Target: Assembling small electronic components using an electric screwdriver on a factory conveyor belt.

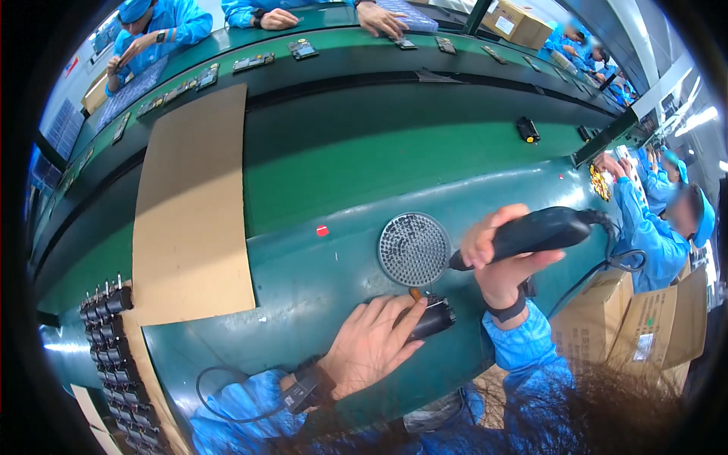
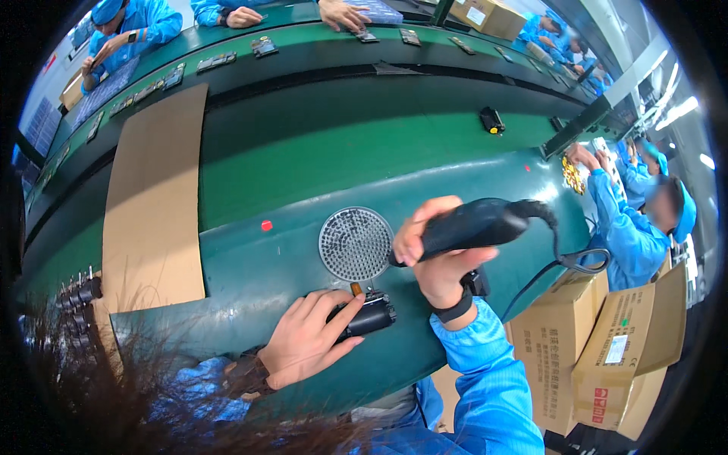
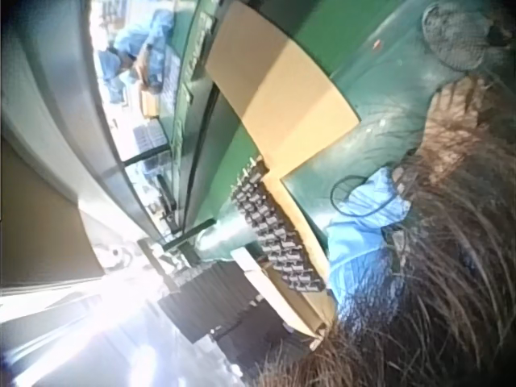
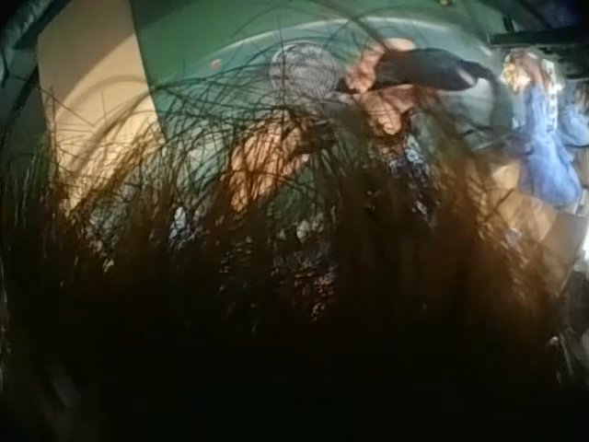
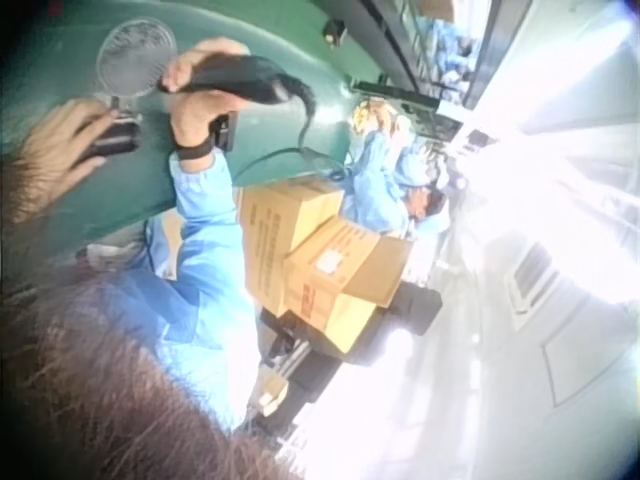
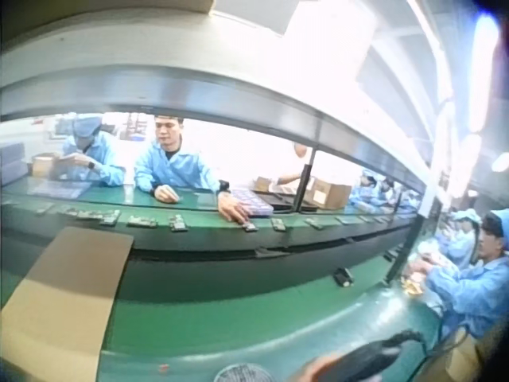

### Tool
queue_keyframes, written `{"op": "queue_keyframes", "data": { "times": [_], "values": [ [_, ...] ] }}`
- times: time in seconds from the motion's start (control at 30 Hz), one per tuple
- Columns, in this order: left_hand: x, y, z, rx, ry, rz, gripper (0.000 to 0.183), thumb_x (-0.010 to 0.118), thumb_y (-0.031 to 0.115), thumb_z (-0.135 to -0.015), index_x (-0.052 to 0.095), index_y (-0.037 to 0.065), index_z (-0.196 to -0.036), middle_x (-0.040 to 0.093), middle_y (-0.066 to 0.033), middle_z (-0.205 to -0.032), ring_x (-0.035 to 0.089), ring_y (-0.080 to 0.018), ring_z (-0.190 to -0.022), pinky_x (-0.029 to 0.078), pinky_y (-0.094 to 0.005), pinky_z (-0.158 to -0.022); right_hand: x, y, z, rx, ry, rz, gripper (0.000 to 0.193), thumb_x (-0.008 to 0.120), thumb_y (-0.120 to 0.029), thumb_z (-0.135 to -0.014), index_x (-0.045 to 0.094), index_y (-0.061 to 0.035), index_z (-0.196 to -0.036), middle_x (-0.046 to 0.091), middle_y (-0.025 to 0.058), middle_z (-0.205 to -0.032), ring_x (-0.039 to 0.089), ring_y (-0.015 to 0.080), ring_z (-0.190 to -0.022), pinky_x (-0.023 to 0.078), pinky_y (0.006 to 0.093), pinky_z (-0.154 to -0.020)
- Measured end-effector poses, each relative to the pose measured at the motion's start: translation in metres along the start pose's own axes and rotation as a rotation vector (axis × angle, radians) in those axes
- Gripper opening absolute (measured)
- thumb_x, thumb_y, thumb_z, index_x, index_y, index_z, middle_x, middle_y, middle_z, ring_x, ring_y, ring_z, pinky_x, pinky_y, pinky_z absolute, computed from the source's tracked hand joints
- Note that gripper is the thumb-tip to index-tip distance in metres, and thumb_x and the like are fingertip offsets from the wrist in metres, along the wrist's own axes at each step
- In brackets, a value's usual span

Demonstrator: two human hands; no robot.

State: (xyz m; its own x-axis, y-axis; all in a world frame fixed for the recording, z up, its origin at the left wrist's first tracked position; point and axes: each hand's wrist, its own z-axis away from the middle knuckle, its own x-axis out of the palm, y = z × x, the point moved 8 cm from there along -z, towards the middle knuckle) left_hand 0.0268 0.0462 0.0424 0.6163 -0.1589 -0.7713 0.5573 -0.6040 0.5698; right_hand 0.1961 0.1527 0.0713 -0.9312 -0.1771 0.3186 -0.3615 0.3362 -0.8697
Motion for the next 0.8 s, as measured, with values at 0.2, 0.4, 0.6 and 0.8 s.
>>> {"op": "queue_keyframes", "data": {
  "times": [0.2, 0.4, 0.6, 0.8],
  "values": [
    [-0.002, -0.006, 0.002, 0.012, 0.03, 0.02, 0.063, 0.08, 0.027, -0.081, 0.058, 0.005, -0.136, 0.057, -0.0071, -0.124, 0.056, -0.0246, -0.113, 0.041, -0.0405, -0.094, 0.009, -0.044, 0.005, -0.137, 0.011, -0.193, 0.089, 0.031, -0.095, -0.08, 0.047, -0.0098, -0.1, 0.041, -0.0015, -0.056, 0.037, 0.0102, -0.04, 0.035, 0.0265, -0.036],
    [0.0, -0.011, 0.0, 0.002, 0.025, 0.047, 0.067, 0.083, 0.026, -0.077, 0.058, 0.005, -0.136, 0.056, -0.007, -0.123, 0.053, -0.0255, -0.118, 0.039, -0.0437, -0.098, 0.037, -0.043, 0.026, -0.142, -0.291, -0.337, 0.089, 0.047, -0.091, -0.08, 0.051, -0.0045, -0.104, 0.054, 0.0059, -0.063, 0.051, 0.0155, -0.046, 0.045, 0.0311, -0.041],
    [0.003, -0.014, 0.002, -0.024, 0.033, 0.096, 0.068, 0.083, 0.026, -0.077, 0.058, 0.006, -0.137, 0.056, -0.0073, -0.123, 0.053, -0.0264, -0.119, 0.039, -0.0438, -0.099, 0.04, -0.034, 0.031, -0.114, -0.329, -0.353, 0.088, 0.052, -0.089, -0.079, 0.053, -0.0044, -0.103, 0.056, 0.0069, -0.064, 0.052, 0.0158, -0.047, 0.047, 0.0317, -0.043],
    [0.003, -0.011, 0.002, -0.016, 0.024, 0.088, 0.068, 0.083, 0.026, -0.077, 0.058, 0.005, -0.137, 0.056, -0.0075, -0.123, 0.053, -0.0262, -0.118, 0.039, -0.0433, -0.099, 0.037, -0.03, 0.034, -0.108, -0.277, -0.294, 0.092, 0.047, -0.094, -0.075, 0.052, -0.0051, -0.1, 0.054, 0.0058, -0.06, 0.051, 0.0152, -0.045, 0.047, 0.031, -0.042]
  ]
}}
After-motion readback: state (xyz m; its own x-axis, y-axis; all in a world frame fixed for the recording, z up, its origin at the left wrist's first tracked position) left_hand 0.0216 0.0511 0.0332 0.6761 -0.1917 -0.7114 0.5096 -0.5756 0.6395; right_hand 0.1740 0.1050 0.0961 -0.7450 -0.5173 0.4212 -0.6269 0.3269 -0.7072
